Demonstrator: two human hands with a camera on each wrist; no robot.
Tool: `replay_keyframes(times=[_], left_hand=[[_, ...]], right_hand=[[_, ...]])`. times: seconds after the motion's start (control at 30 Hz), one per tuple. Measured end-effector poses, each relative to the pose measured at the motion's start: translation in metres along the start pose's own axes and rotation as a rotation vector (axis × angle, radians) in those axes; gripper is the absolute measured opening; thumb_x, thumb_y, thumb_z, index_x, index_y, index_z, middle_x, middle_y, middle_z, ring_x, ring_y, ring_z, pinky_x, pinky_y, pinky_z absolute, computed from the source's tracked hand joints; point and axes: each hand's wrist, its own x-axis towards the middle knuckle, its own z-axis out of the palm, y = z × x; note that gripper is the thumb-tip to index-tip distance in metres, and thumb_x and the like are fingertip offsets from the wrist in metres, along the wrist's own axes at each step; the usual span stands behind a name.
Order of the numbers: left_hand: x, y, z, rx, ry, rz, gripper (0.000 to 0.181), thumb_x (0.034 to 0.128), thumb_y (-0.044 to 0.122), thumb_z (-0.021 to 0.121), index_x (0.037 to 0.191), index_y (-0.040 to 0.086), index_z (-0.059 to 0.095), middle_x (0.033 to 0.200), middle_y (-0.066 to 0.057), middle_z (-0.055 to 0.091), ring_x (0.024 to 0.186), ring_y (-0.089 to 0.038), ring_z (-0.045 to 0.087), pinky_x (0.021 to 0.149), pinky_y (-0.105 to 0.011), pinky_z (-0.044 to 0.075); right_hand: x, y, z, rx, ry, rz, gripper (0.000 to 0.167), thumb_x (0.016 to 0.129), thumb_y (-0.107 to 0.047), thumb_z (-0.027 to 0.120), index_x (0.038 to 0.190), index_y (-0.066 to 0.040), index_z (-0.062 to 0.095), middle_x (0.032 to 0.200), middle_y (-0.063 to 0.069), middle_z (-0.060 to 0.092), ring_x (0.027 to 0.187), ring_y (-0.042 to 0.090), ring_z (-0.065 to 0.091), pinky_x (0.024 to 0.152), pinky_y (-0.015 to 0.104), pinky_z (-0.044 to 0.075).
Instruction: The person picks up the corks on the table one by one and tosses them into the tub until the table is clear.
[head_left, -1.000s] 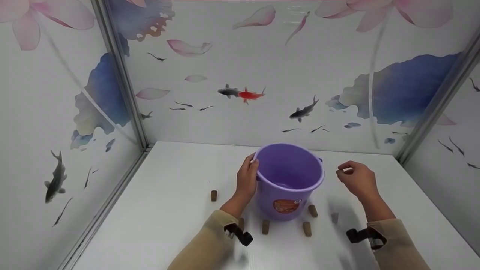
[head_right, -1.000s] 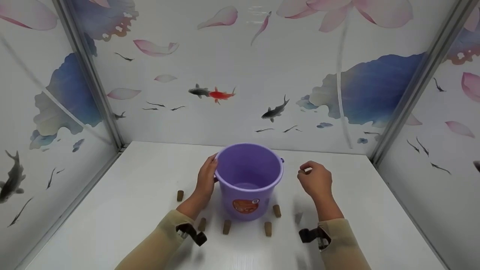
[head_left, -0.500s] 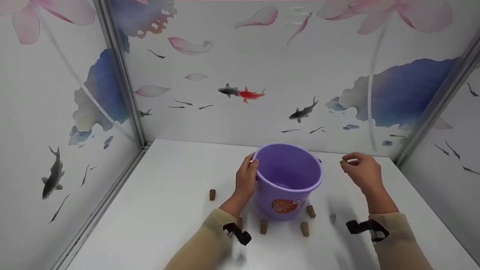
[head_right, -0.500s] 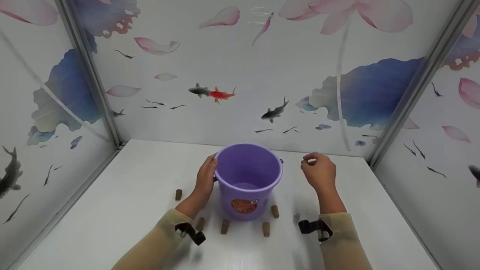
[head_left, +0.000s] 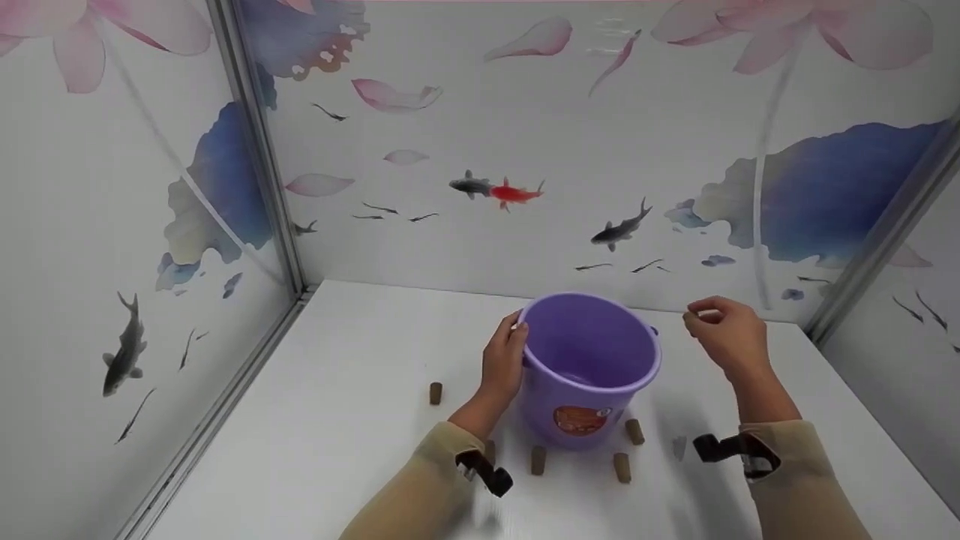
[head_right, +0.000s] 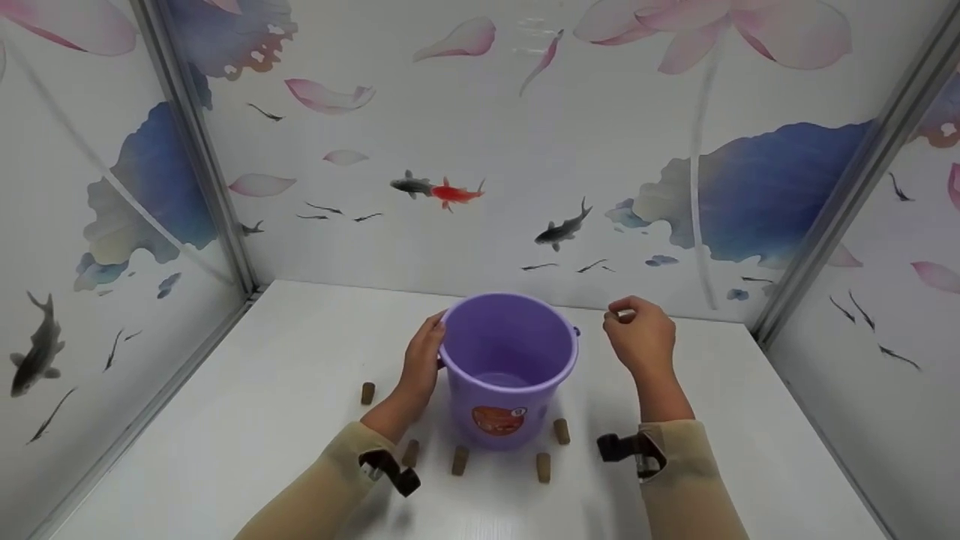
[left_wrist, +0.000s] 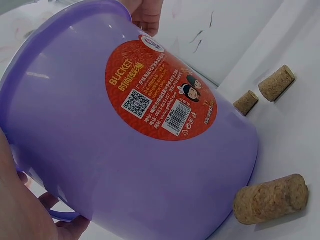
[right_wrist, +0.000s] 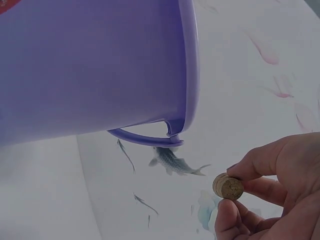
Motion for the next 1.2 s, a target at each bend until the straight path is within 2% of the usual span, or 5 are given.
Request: replay_keyframes(times=[0.2, 0.53, 0.87, 0.97, 1.2], left_hand=[[0.000, -0.001, 0.000, 0.008, 0.003, 0.004, 0.046, 0.1116, 0.036, 0.045, 0.149, 0.015, 0.059, 0.135, -0.014, 0.072, 0.121, -0.031, 0.068, 0.101, -0.043, 0.054], [-0.001, -0.001, 0.000, -0.018, -0.002, -0.001, 0.046, 0.1121, 0.035, 0.045, 0.150, 0.013, 0.059, 0.134, -0.021, 0.070, 0.117, -0.040, 0.067, 0.089, -0.036, 0.056], [0.001, 0.002, 0.000, 0.001, 0.002, -0.011, 0.046, 0.1119, 0.036, 0.044, 0.151, 0.017, 0.059, 0.137, -0.012, 0.071, 0.121, -0.027, 0.068, 0.099, -0.043, 0.055], [0.001, 0.000, 0.000, -0.017, -0.008, -0.005, 0.046, 0.1123, 0.037, 0.044, 0.151, 0.016, 0.059, 0.137, -0.013, 0.071, 0.121, -0.029, 0.068, 0.098, -0.043, 0.056], [0.001, -0.001, 0.000, -0.003, -0.007, -0.009, 0.047, 0.1122, 0.037, 0.044, 0.151, 0.016, 0.058, 0.138, -0.014, 0.070, 0.123, -0.029, 0.068, 0.099, -0.043, 0.056]], right_hand=[[0.001, -0.005, -0.001, -0.027, 0.005, -0.036, 0.044, 0.105, -0.034, 0.061, 0.137, -0.003, 0.067, 0.131, 0.029, 0.070, 0.115, 0.042, 0.069, 0.095, 0.055, 0.057], [0.006, -0.019, -0.007, -0.020, 0.028, -0.082, 0.043, 0.106, -0.032, 0.060, 0.137, -0.002, 0.067, 0.130, 0.031, 0.070, 0.114, 0.045, 0.069, 0.096, 0.058, 0.055], [0.009, -0.033, -0.005, 0.026, 0.022, -0.059, 0.043, 0.105, -0.033, 0.062, 0.137, -0.005, 0.068, 0.131, 0.027, 0.071, 0.112, 0.038, 0.070, 0.093, 0.046, 0.057], [0.009, -0.035, -0.003, 0.039, 0.017, -0.050, 0.043, 0.105, -0.033, 0.062, 0.137, -0.005, 0.068, 0.131, 0.027, 0.071, 0.112, 0.038, 0.070, 0.098, 0.051, 0.057], [0.008, -0.040, 0.003, 0.037, 0.005, -0.063, 0.043, 0.104, -0.032, 0.063, 0.137, -0.005, 0.068, 0.131, 0.027, 0.071, 0.112, 0.038, 0.070, 0.093, 0.044, 0.057]])
